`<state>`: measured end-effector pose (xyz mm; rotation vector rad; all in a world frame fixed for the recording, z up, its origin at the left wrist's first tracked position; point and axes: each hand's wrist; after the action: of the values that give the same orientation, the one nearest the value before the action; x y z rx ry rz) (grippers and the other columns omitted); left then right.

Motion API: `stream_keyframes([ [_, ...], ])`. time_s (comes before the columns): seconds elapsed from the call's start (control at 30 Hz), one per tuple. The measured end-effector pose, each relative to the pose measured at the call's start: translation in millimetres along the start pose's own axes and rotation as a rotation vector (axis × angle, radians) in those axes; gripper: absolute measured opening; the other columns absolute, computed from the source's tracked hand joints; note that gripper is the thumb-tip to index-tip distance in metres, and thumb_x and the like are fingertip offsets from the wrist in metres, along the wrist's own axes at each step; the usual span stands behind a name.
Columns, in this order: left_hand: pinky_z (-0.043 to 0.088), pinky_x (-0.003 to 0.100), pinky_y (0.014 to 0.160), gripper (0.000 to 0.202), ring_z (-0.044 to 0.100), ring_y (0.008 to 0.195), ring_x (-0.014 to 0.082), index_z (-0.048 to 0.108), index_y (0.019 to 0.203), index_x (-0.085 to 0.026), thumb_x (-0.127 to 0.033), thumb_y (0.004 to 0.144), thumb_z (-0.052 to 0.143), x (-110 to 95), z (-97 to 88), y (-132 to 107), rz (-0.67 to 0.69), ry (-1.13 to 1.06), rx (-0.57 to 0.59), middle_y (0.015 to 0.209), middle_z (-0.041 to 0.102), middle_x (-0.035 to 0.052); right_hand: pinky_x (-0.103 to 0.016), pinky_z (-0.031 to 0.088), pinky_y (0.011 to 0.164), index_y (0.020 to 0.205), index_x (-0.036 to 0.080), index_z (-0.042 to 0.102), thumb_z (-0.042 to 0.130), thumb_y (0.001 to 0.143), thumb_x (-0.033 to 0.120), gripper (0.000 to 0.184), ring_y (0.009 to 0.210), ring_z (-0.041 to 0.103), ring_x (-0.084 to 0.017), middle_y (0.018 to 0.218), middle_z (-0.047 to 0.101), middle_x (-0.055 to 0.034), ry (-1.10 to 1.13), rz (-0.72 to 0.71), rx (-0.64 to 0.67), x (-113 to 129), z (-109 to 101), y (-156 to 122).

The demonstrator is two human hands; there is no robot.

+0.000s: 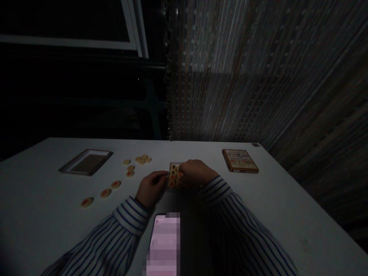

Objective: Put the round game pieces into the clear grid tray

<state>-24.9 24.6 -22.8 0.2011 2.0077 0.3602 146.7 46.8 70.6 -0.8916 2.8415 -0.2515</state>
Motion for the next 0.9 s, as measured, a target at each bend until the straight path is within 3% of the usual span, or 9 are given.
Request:
stream_keyframes([
  [0.9,0.05,0.029,0.071,0.021,0.061,0.077,0.0154,0.064,0.087,-0.016,-0.024,0.072,0.051,-0.7,0.1,-1.2,-0.014,-0.008,0.004,0.086,0.066,0.0055,-0.025,0.035,0.06,0.089,0.017,0.062,0.04,0.074,0.027,0.028,0.076,0.058,-0.018,0.084,0.064,-0.0092,0.067,-0.019,0.0,-1.3,-0.8,-1.3],
])
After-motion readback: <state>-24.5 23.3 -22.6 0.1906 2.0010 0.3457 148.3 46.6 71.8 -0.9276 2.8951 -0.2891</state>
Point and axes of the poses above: each hand's wrist, its own y-axis towards the middle knuckle, its own z-axis out of the palm, x = y × z
